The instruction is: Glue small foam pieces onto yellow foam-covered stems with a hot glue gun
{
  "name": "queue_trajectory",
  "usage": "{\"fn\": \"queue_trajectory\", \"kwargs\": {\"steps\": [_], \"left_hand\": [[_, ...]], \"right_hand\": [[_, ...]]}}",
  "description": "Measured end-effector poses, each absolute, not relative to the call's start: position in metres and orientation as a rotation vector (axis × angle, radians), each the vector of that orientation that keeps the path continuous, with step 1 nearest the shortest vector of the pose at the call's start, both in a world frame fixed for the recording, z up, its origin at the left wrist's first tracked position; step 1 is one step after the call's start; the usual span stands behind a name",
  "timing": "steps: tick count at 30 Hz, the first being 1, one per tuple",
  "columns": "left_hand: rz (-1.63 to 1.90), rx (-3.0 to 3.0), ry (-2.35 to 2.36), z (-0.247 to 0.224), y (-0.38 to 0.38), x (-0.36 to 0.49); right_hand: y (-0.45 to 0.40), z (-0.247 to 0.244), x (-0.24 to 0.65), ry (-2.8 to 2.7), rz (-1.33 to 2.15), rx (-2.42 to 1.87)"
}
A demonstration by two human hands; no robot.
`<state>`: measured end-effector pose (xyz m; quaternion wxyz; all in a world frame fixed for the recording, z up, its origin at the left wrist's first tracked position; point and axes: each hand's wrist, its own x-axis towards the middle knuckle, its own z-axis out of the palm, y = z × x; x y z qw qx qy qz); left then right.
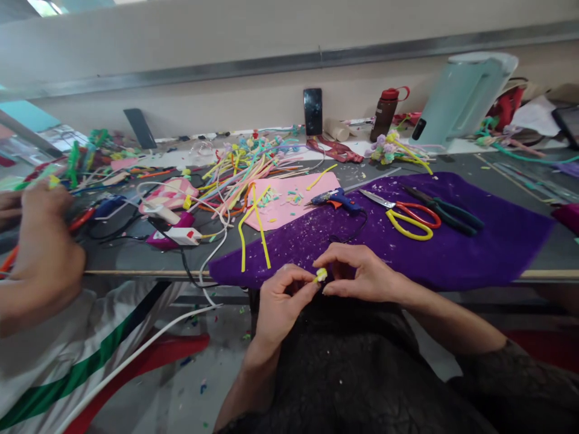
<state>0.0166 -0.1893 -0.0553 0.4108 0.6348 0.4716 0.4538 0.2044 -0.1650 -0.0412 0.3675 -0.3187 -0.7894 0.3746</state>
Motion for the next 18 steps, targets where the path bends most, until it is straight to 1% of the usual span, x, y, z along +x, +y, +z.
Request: {"fn": "queue_trajectory", "kwargs": {"steps": [9, 18], "left_hand": [[1.155, 1.657, 1.222, -0.0559, -0.1898, 0.0168], [1.136, 1.659, 1.225, -0.0600, -0.1893, 0.0169]], "right_hand": [[-0.1680, -0.0373, 0.1942, -2.049, 0.800, -0.815], [-0.1691, -0.0365, 0.1929, -2.090, 0.803, -0.834]]}}
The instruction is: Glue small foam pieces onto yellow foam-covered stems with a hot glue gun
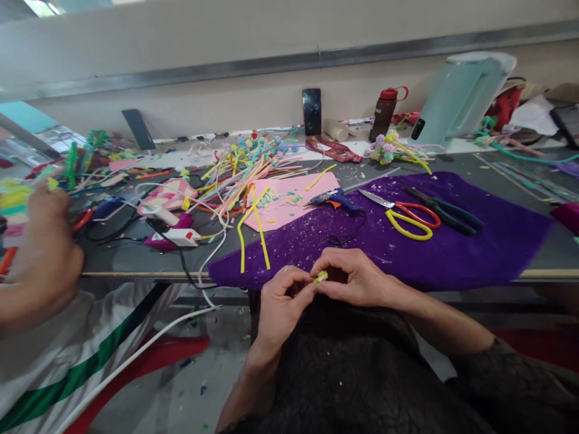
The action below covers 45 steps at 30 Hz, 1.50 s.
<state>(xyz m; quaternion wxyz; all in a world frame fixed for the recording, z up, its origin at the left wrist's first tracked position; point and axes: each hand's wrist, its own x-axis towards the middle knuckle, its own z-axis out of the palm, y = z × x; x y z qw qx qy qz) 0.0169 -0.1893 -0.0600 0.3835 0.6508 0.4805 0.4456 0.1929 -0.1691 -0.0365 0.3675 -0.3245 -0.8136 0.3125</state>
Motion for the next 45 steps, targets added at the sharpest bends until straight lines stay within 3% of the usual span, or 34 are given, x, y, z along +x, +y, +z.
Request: {"fn": "queue_trajectory", "kwargs": {"steps": [8, 19, 35, 45], "left_hand": [[1.406, 1.183, 1.097, -0.058, -0.182, 0.010], [1.436, 0.681, 0.792, -0.048, -0.171, 0.007], [1.385, 0.710, 0.803, -0.065, -0.167, 0.009], [1.420, 0.789, 0.846, -0.064, -0.170, 0.000]], "right_hand": [[-0.171, -0.047, 0.187, -1.889, 0.940, -1.003], [-0.169, -0.064, 0.124, -1.685, 1.167, -0.750], [-0.167, -0.080, 0.128, -1.665, 1.165, -0.973], [-0.173, -0.065, 0.143, -1.770, 1.048, -1.038]]}}
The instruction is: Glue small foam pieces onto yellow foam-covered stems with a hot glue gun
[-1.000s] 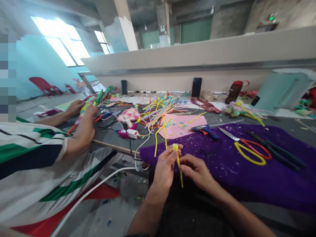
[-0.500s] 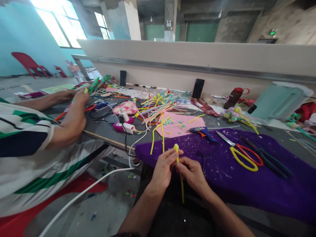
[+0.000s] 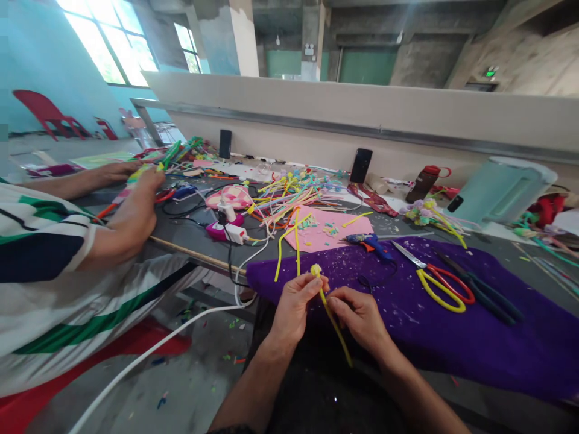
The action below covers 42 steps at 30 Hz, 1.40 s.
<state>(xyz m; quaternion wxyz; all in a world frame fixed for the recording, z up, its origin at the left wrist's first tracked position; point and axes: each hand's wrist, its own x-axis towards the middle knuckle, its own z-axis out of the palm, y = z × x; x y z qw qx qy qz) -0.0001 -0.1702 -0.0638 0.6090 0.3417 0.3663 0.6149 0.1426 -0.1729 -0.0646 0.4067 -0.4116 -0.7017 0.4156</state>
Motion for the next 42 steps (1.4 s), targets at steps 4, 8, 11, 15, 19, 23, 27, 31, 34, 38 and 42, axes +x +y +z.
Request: {"fn": "queue_trajectory", "kwargs": {"steps": [4, 8, 11, 15, 19, 23, 27, 31, 34, 38, 42], "left_hand": [[1.388, 0.898, 0.881, -0.064, -0.173, -0.002], [1.345, 0.956, 0.842, -0.064, -0.175, -0.001], [1.325, 0.948, 0.829, -0.063, -0.177, -0.001], [1.307, 0.900, 0.829, -0.063, -0.178, -0.001], [1.261, 0.877, 0.817, -0.064, -0.179, 0.001], [1.245, 0.898, 0.819, -0.066, -0.180, 0.002], [1.298, 0.937, 0.888, -0.068, -0.180, -0.001], [1.305, 0.955, 0.925, -0.069, -0.179, -0.002], [1.292, 0.944, 0.942, -0.069, -0.178, -0.001], [1.269, 0.929, 0.916, -0.063, -0.180, 0.005], [1.236, 0.954, 0.877, -0.058, -0.181, 0.010]], "right_hand": [[-0.169, -0.058, 0.147, -1.658, 1.080, -1.024], [-0.165, -0.055, 0.145, -1.537, 1.187, -0.948], [-0.167, -0.056, 0.143, -1.522, 1.266, -0.903], [-0.172, -0.061, 0.143, -1.562, 1.294, -0.853], [-0.176, -0.066, 0.144, -1.597, 1.274, -0.871], [-0.180, -0.066, 0.150, -1.650, 1.216, -0.933], [-0.182, -0.063, 0.162, -1.765, 1.116, -0.998], [-0.180, -0.064, 0.174, -1.864, 1.052, -1.088], [-0.181, -0.067, 0.179, -1.934, 1.029, -1.119], [-0.188, -0.065, 0.179, -2.049, 1.015, -1.072], [-0.190, -0.054, 0.183, -2.174, 0.922, -0.989]]}}
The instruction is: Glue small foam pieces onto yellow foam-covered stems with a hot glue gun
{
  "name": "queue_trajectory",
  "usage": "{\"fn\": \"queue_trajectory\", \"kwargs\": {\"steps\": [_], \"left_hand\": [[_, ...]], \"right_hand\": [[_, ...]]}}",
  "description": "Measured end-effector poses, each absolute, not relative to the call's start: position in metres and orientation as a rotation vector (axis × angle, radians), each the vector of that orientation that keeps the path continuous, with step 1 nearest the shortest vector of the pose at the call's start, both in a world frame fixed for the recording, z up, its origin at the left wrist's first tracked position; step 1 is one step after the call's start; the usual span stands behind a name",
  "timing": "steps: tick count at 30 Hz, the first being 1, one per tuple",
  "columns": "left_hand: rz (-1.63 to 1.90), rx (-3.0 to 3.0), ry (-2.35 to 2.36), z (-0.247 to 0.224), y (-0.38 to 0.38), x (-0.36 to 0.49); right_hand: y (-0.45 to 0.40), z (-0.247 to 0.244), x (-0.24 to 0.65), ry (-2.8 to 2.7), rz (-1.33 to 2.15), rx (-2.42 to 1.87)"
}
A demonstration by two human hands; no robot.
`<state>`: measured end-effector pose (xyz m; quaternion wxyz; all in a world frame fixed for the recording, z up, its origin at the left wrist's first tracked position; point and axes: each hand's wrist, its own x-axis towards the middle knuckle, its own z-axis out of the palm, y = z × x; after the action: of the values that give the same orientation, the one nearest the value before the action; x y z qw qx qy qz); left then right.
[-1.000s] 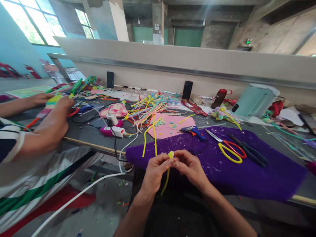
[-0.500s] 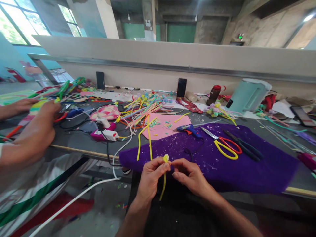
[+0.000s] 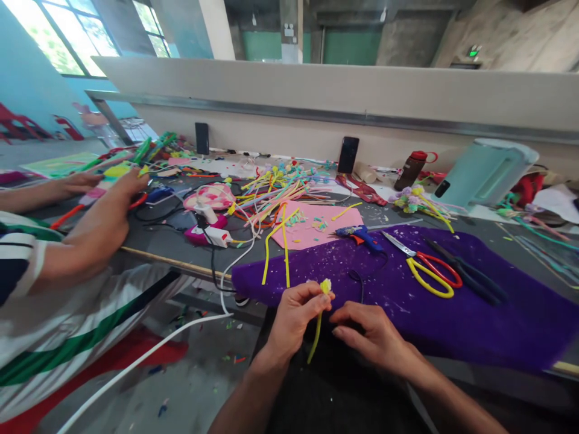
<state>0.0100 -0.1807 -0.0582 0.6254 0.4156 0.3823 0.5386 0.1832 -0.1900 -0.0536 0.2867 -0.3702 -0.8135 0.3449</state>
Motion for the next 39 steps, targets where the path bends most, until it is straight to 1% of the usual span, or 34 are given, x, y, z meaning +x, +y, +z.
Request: {"fn": "queue_trajectory", "kwargs": {"steps": [9, 13, 20, 29, 33, 39], "left_hand": [[1.103, 0.984, 0.811, -0.041, -0.151, 0.025], [1.102, 0.953, 0.784, -0.043, -0.138, 0.028], [1.123, 0.898, 0.886, -0.054, -0.118, 0.010], [1.085, 0.975, 0.853, -0.067, -0.106, -0.007], [1.061, 1.088, 0.862, -0.066, -0.108, -0.008], [1.057, 1.144, 0.811, -0.063, -0.108, -0.013]], "right_hand": [[-0.136, -0.010, 0.223, -2.370, 0.698, -1.050], [-0.107, -0.002, 0.227, -2.438, 0.643, -1.112], [-0.055, -0.011, 0.207, -2.556, 0.590, -1.101], [0.013, -0.030, 0.132, -2.746, 0.490, -0.975], [0.018, -0.039, 0.107, -2.834, 0.376, -0.968], [0.016, -0.042, 0.093, -2.998, 0.091, -0.999]]}}
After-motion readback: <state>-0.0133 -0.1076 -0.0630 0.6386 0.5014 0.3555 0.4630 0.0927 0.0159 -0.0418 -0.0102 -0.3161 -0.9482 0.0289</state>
